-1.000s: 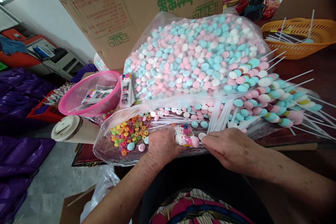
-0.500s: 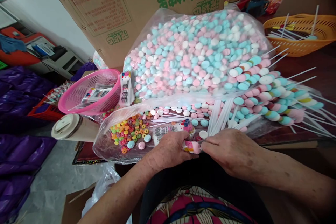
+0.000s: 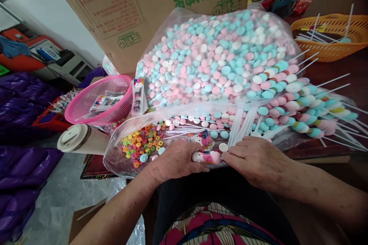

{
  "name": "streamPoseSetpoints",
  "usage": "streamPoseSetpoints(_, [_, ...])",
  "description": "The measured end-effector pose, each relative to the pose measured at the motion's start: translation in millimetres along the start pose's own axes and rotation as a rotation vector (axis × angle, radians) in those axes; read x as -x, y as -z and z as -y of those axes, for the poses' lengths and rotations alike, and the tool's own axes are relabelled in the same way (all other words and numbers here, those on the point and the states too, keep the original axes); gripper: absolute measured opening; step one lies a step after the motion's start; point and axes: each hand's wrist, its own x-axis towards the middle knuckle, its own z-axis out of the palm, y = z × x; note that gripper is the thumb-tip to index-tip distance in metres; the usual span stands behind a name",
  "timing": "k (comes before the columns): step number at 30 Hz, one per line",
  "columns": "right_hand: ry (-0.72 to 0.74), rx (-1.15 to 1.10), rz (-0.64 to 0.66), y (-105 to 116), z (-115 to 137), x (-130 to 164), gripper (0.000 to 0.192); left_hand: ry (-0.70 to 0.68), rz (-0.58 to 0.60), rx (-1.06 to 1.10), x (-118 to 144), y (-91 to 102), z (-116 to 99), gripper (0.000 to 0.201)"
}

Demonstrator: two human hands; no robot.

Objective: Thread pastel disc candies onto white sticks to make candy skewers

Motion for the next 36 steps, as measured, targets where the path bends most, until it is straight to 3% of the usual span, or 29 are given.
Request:
streamPoseSetpoints(4, [-0.123, -0.043, 0.002, 7, 5, 1, 0.023, 0.032, -0.409, -0.389, 5, -22.1, 3, 0.037])
streamPoseSetpoints(8, [-0.134, -0.097, -0.03, 11, 7, 1, 0.025, -0.002, -0.601, -0.425, 10, -38.3, 10, 0.053])
streamPoseSetpoints(16, [-0.061, -0.137, 0.004, 18, 3, -7, 0.025, -0.03, -0.363, -0.302, 3, -29.9, 6, 0.067])
streamPoseSetpoints(24, [-0.166, -0.143, 0.167, 20, -7, -7, 0.019, -0.088, -0.424, -0.194, -2, -28.1, 3, 0.064])
streamPoseSetpoints(28, [-0.168, -0.153, 0.198, 12, -4, -11, 0.014, -0.088, -0.342, -0.218, -9, -33.1, 0, 0.063])
streamPoseSetpoints(31, [-0.145, -0.161, 0.16, 4, -3, -13, 0.014, -0.018, -0.275, -0.114, -13, -34.2, -2, 0.066])
streamPoseSetpoints(33, [-0.127, -0.16, 0.123, 3, -5, -14, 0.016, -0.004, -0.197, 0.077, -13, -27.6, 1, 0.071])
streamPoseSetpoints(36, [-0.094, -0.155, 0.095, 6, -8, -14, 0.017, -0.078, 0.11, 0.465, -8, -6.9, 9, 0.064])
